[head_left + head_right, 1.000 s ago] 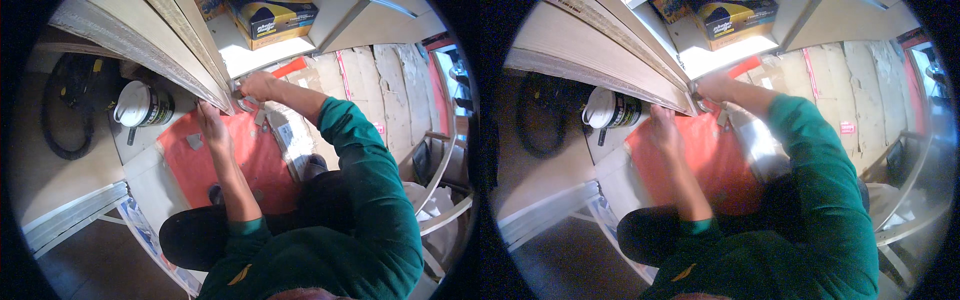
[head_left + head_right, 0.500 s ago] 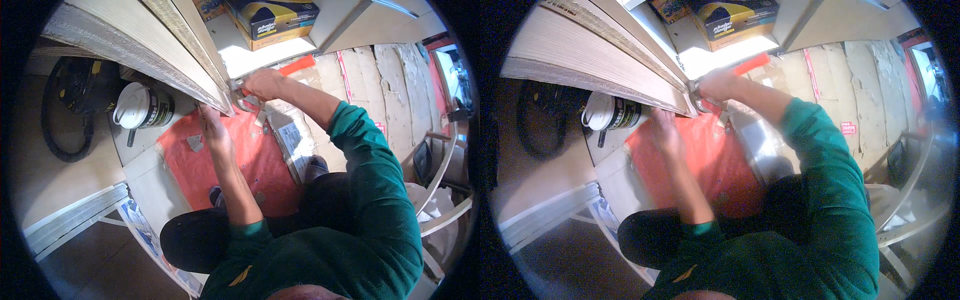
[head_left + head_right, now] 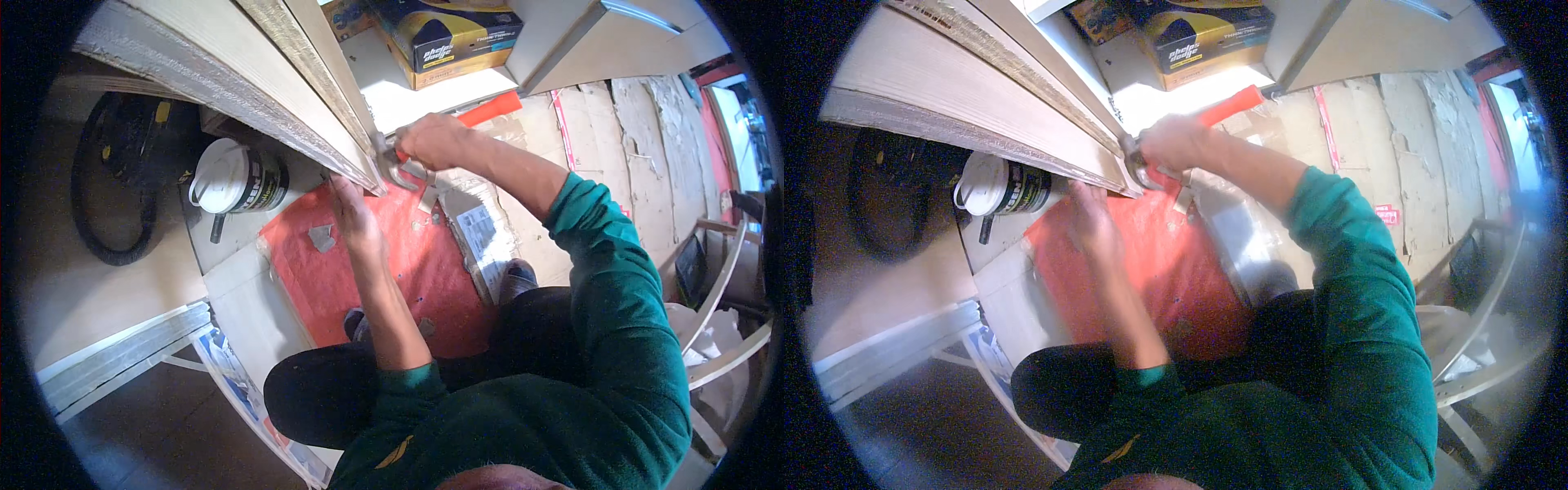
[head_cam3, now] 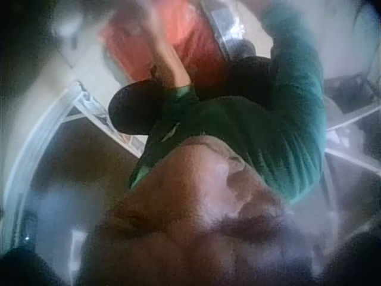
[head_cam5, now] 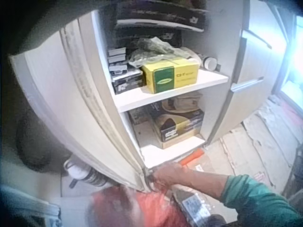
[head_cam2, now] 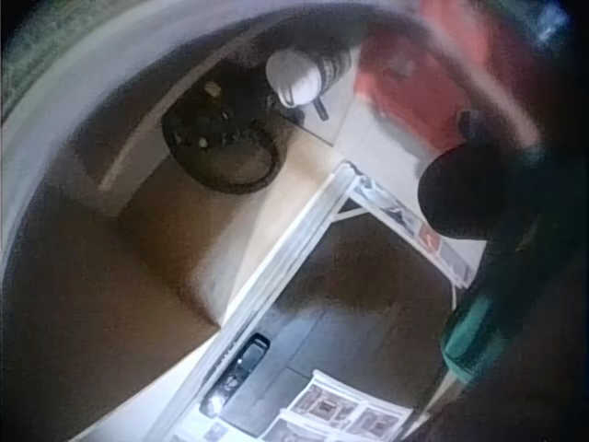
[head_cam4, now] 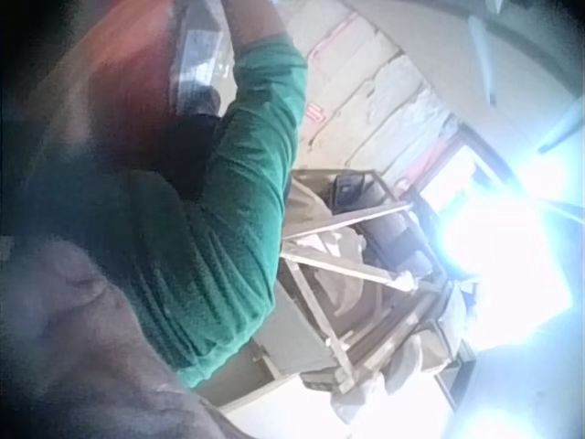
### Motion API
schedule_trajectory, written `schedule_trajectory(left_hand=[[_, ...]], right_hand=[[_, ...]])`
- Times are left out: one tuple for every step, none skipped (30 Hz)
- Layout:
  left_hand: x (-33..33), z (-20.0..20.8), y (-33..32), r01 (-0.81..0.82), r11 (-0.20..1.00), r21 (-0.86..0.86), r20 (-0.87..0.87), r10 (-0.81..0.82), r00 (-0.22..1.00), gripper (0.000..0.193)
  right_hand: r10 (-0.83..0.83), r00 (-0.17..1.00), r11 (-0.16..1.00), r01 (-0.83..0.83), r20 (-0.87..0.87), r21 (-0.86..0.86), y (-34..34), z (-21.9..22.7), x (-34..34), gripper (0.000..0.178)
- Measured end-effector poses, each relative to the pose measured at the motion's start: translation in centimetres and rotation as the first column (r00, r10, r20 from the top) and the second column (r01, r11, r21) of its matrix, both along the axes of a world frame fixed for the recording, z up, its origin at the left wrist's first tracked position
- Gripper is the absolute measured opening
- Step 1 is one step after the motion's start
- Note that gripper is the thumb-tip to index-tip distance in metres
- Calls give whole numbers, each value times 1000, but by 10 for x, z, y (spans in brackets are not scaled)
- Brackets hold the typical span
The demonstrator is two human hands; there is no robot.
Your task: The person installs a wooden trim piece onto the edge of a cabinet door. They use a hammer to tap the trim into place and a utility knife to trim the excess length.
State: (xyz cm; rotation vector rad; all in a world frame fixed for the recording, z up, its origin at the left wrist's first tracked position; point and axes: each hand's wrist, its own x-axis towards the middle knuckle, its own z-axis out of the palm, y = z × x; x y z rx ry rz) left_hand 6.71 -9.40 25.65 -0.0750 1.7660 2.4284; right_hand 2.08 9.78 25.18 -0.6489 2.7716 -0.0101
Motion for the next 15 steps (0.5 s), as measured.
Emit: schedule_trajectory(left_hand=[[0,1,1,-5,1000,-1,14,5,1000,65],[0,3,1,-10,1000,-3,29,10,1000,64],[2,5,2,11,1000,-27,-8,-11,1000,65],[4,8,2,31,998,-51,-43,-33,999,66],[4,7,3,40,998,-56,-53,-43,998,66],[4,8,2,44,997,-63,-64,-48,997,67],[3,5,1,38,998,-49,-49,-41,998,67],[3,5,0,39,998,-43,-33,-40,999,67],[2,4,0,45,998,-33,-17,-45,999,67],[1,5,1,57,998,-30,1,-57,998,67],[0,5,1,69,997,-27,18,-69,997,66],[0,2,2,59,998,-23,47,-58,997,67],[-1,-2,2,50,999,-19,76,-48,996,67],[-1,-6,3,41,999,-15,105,-39,994,67],[0,-8,0,30,999,-33,68,-28,997,68]], right_hand=[[-11,1000,1000,11,-7,3,1,4,-2,23],[1,1000,1000,-2,-29,-18,4,1,0,21],[15,999,999,-17,-49,-40,4,-3,5,20],[29,997,998,-34,-69,-62,5,-5,7,18],[31,999,998,-33,-39,-57,8,-7,6,17],[34,999,998,-34,-7,-55,5,8,6,16],[36,999,998,-34,24,-53,3,16,6,14],[41,999,997,-40,3,-60,3,16,3,15],[42,999,997,-43,-19,-61,7,16,-1,15],[43,998,997,-45,-41,-63,9,16,-3,15],[-3,1000,999,1,-30,-54,9,14,1,15],[-43,999,998,42,-18,-46,6,13,7,15],[-83,997,996,83,-6,-37,5,11,10,14],[-24,999,1000,23,-33,-21,10,6,7,14],[-4,999,999,2,-37,-43,7,12,4,15]])
